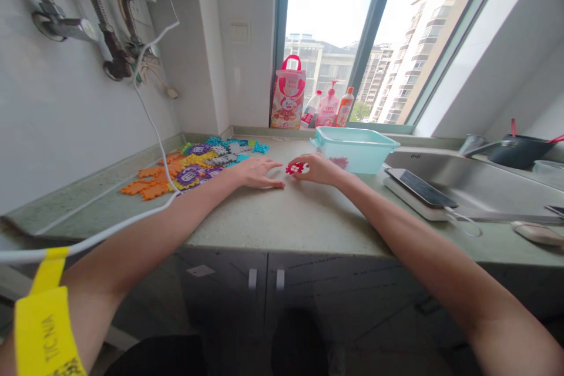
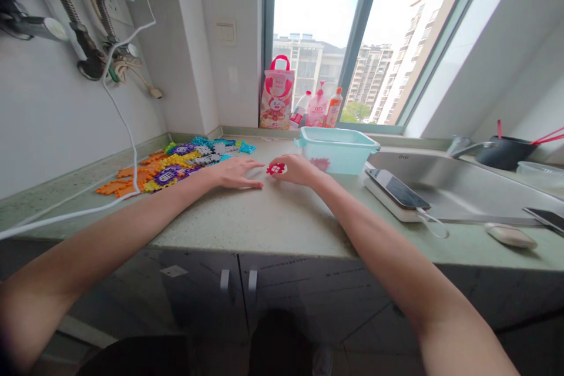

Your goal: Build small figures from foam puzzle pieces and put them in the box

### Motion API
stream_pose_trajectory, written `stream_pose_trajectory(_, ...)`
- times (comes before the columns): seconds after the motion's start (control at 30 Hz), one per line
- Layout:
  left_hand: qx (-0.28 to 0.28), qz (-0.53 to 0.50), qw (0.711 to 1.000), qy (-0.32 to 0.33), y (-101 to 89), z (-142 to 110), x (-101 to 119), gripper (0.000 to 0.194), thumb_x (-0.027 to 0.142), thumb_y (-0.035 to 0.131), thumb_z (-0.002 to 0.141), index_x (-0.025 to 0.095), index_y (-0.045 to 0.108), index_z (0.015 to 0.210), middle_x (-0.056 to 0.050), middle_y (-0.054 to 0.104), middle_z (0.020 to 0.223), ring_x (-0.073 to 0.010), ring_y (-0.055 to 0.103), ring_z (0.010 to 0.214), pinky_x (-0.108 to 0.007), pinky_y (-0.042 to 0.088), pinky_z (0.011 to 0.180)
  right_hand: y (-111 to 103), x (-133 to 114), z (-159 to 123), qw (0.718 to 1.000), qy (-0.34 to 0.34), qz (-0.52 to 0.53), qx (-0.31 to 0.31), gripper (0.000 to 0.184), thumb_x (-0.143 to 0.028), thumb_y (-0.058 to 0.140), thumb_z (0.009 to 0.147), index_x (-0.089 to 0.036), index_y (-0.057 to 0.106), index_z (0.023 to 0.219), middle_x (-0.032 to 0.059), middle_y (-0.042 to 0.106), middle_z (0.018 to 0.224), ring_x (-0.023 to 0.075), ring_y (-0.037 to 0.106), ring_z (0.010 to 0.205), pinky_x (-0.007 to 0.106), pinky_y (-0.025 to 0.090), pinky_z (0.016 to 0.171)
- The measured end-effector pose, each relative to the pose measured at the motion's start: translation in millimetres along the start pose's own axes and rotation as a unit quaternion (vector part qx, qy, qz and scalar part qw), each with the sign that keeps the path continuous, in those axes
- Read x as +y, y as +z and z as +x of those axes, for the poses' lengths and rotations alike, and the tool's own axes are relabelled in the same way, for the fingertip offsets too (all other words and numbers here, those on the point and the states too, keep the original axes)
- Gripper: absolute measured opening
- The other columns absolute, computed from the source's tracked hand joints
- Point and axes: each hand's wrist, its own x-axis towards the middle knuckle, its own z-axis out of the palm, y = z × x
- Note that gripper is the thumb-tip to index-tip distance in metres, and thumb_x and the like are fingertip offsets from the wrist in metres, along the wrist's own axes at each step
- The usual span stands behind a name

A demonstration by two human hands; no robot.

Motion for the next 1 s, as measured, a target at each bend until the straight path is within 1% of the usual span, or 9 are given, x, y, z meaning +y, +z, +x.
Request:
stream_pose_trajectory(0.13, 0.012, 0.059, 0.997, -0.056, -4.3, -1.2, -2.6, 0.117, 0.103, 0.049, 0.081, 0.026, 0.047, 0.17, -0.017, 0.046, 0.173, -0.04, 0.042, 0.159, -0.052, 0.029, 0.132, -18.8, -9.4, -0.4, 0.988, -0.026, -0.017, 0.151, 0.037, -0.025, 0.071, 0.09, -0.027, 0.083, 0.125, 0.0074, 0.076, 0.143, 0.0299, 0.074, 0.127, 0.045, 0.056, 0.114)
stream_pose_trajectory(0.2, 0.003, 0.083, 0.99, -0.11, -4.5, -1.7, -4.1, 0.115, 0.101, 0.047, 0.084, 0.026, 0.045, 0.171, -0.018, 0.042, 0.176, -0.0417, 0.036, 0.162, -0.056, 0.027, 0.133, -31.8, -9.8, -2.0, 0.973, -0.022, -0.045, 0.227, 0.037, -0.024, 0.068, 0.093, -0.028, 0.081, 0.127, 0.0071, 0.071, 0.151, 0.0302, 0.07, 0.135, 0.047, 0.054, 0.119)
stream_pose_trajectory(0.3, -0.002, 0.121, 0.972, -0.204, -3.1, -3.2, -7.8, 0.092, 0.085, 0.039, 0.101, 0.025, 0.046, 0.17, -0.019, 0.039, 0.177, -0.0416, 0.032, 0.165, -0.059, 0.03, 0.131, -50.4, -2.4, -6.0, 0.938, 0.01, -0.106, 0.329, 0.038, -0.025, 0.063, 0.097, -0.028, 0.077, 0.132, 0.0092, 0.069, 0.153, 0.0316, 0.068, 0.137, 0.051, 0.055, 0.117)
stream_pose_trajectory(0.43, -0.027, 0.137, 0.947, -0.289, -3.3, -5.7, -16.0, 0.072, 0.063, 0.036, 0.11, 0.017, 0.056, 0.162, -0.024, 0.053, 0.166, -0.0447, 0.052, 0.15, -0.06, 0.041, 0.122, -65.8, 17.7, -12.9, 0.89, 0.064, -0.163, 0.421, 0.041, -0.027, 0.054, 0.103, -0.025, 0.07, 0.141, 0.0135, 0.066, 0.152, 0.0332, 0.069, 0.133, 0.052, 0.059, 0.107)
stream_pose_trajectory(0.57, -0.04, 0.132, 0.948, -0.286, -4.0, -5.4, -22.8, 0.064, 0.05, 0.034, 0.112, 0.016, 0.056, 0.162, -0.025, 0.058, 0.162, -0.0449, 0.061, 0.141, -0.06, 0.049, 0.114, -69.4, 34.2, -18.1, 0.878, 0.117, -0.191, 0.423, 0.041, -0.031, 0.046, 0.108, -0.026, 0.067, 0.143, 0.0154, 0.069, 0.143, 0.0335, 0.071, 0.124, 0.053, 0.057, 0.103)
stream_pose_trajectory(0.67, -0.038, 0.134, 0.954, -0.267, -2.9, -3.6, -24.7, 0.06, 0.044, 0.034, 0.111, 0.019, 0.058, 0.161, -0.023, 0.06, 0.16, -0.0441, 0.063, 0.139, -0.062, 0.05, 0.112, -67.6, 37.9, -18.7, 0.879, 0.168, -0.202, 0.397, 0.042, -0.039, 0.046, 0.11, -0.024, 0.067, 0.143, 0.0164, 0.073, 0.133, 0.0334, 0.073, 0.111, 0.054, 0.056, 0.098)
stream_pose_trajectory(0.77, -0.03, 0.137, 0.96, -0.244, -1.4, -2.3, -25.6, 0.056, 0.039, 0.037, 0.11, 0.023, 0.062, 0.157, -0.02, 0.062, 0.159, -0.0426, 0.063, 0.138, -0.061, 0.05, 0.112, -65.8, 36.0, -17.5, 0.884, 0.197, -0.219, 0.364, 0.051, -0.047, 0.048, 0.108, -0.023, 0.06, 0.151, 0.0186, 0.073, 0.133, 0.0363, 0.07, 0.112, 0.057, 0.054, 0.098)
stream_pose_trajectory(0.87, -0.014, 0.14, 0.964, -0.225, 0.1, -2.0, -26.8, 0.053, 0.037, 0.041, 0.109, 0.024, 0.066, 0.154, -0.019, 0.065, 0.155, -0.0421, 0.064, 0.138, -0.06, 0.05, 0.112, -64.0, 32.1, -16.0, 0.892, 0.183, -0.225, 0.348, 0.057, -0.049, 0.049, 0.107, -0.022, 0.054, 0.156, 0.0203, 0.07, 0.139, 0.0405, 0.065, 0.123, 0.061, 0.052, 0.103)
stream_pose_trajectory(1.0, 0.011, 0.142, 0.969, -0.204, 1.7, -1.0, -28.9, 0.05, 0.035, 0.043, 0.108, 0.024, 0.069, 0.15, -0.019, 0.066, 0.154, -0.0401, 0.064, 0.138, -0.057, 0.05, 0.112, -56.5, 22.8, -13.7, 0.917, 0.103, -0.201, 0.329, 0.058, -0.041, 0.053, 0.103, -0.024, 0.052, 0.159, 0.0175, 0.065, 0.15, 0.041, 0.059, 0.134, 0.062, 0.049, 0.111)
